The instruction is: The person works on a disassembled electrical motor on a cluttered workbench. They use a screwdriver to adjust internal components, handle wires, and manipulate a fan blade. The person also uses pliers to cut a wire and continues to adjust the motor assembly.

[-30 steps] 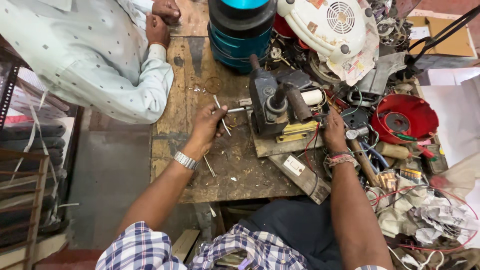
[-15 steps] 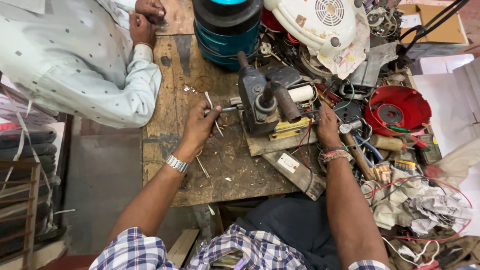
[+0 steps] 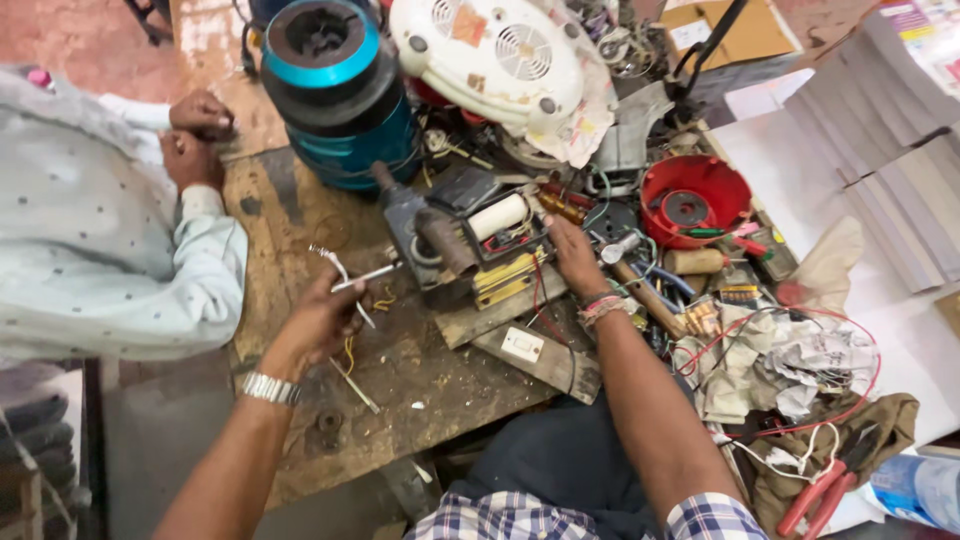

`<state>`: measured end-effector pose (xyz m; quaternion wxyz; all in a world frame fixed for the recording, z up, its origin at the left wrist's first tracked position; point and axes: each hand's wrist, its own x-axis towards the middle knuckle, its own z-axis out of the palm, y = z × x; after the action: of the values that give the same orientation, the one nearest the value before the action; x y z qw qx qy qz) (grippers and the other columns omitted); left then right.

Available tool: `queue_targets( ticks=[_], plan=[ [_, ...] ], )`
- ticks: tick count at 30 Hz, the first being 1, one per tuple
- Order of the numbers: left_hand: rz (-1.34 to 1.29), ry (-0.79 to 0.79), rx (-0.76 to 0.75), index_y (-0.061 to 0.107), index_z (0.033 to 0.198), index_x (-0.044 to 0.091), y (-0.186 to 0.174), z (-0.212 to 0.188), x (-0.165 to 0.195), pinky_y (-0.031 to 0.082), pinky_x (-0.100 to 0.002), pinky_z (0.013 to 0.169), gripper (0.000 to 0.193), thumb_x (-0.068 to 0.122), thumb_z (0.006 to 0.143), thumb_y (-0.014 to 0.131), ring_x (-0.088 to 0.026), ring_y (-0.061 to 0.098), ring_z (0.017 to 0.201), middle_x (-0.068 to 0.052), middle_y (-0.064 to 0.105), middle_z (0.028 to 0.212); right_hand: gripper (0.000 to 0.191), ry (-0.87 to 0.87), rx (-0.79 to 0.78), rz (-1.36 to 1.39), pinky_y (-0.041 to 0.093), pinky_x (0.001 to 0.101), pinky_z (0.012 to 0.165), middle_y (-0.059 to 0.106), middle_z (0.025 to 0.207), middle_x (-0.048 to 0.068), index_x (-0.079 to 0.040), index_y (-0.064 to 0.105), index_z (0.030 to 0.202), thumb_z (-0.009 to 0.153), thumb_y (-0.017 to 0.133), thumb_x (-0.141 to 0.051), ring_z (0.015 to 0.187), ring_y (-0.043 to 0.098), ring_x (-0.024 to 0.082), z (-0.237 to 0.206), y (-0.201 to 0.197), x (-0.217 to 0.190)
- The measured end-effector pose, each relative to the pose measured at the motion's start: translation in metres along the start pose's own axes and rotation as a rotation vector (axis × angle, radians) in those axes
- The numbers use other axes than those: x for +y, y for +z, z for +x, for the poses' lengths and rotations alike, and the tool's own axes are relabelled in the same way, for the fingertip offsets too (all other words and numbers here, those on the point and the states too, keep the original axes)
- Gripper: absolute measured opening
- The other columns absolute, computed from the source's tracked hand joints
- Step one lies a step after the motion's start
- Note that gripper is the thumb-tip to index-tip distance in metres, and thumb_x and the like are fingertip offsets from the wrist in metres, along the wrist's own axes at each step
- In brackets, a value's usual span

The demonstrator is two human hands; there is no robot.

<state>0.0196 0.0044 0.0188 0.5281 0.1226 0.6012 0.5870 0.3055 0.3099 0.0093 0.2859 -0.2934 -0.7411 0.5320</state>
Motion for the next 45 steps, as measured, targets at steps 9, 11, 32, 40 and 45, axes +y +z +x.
queue_targets(
  ticks=[9, 11, 32, 40, 45],
  plan=[
    [-0.266, -0.051, -0.257, 0.056, 0.106, 0.004, -0.024, 0.012, 0.001, 0.031, -0.02, 0.036, 0.016, 0.014, 0.104, 0.068, -0.006, 0.046, 0.051, -0.001, 0.058, 0.073, 0.04, -0.067, -0.03, 0.012, 0.048, 0.0296, 0.09, 0.066, 0.102, 0.003, 0.001, 0.063, 0.114, 0.11, 0.046, -0.035, 0.096, 0.056, 0.012, 0.003, 0.004, 0.009],
    [-0.031, -0.093, -0.135, 0.059, 0.113, 0.008, -0.023, 0.011, 0.005, 0.036, -0.026, 0.04, 0.02, 0.014, 0.096, 0.066, -0.011, 0.05, 0.051, -0.002, 0.062, 0.073, 0.041, -0.057, -0.048, 0.05, 0.048, 0.0293, 0.092, 0.068, 0.105, 0.004, 0.001, 0.064, 0.118, 0.11, 0.046, -0.035, 0.098, 0.058, 0.012, 0.002, 0.005, 0.009],
    [1.58, 0.805, 0.138, 0.056, 0.148, 0.019, -0.001, -0.016, 0.013, 0.058, -0.042, 0.097, 0.068, 0.003, 0.083, 0.07, -0.027, 0.065, 0.117, -0.006, 0.064, 0.137, 0.045, 0.02, -0.026, -0.048, 0.049, 0.0309, 0.096, 0.072, 0.113, 0.01, -0.001, 0.064, 0.128, 0.11, 0.045, -0.038, 0.104, 0.065, 0.018, 0.001, 0.006, 0.008],
    [0.393, 0.672, -0.03, 0.011, 0.167, 0.023, 0.012, -0.023, 0.0, 0.031, -0.047, 0.12, 0.092, 0.009, 0.09, 0.058, -0.038, 0.032, 0.153, -0.017, 0.018, 0.172, 0.042, -0.004, -0.009, -0.029, 0.049, 0.0299, 0.093, 0.071, 0.107, 0.009, 0.001, 0.065, 0.122, 0.11, 0.048, -0.036, 0.098, 0.063, 0.015, 0.002, 0.007, 0.017],
    [-0.324, 0.375, 0.12, 0.0, 0.166, 0.026, 0.019, -0.011, -0.02, 0.024, -0.059, 0.109, 0.093, -0.004, 0.092, 0.048, -0.044, 0.047, 0.135, -0.017, 0.018, 0.175, 0.04, -0.036, -0.018, 0.041, 0.048, 0.0305, 0.09, 0.069, 0.102, 0.008, 0.001, 0.064, 0.117, 0.11, 0.048, -0.035, 0.094, 0.059, 0.014, 0.003, 0.008, 0.016]
  ],
)
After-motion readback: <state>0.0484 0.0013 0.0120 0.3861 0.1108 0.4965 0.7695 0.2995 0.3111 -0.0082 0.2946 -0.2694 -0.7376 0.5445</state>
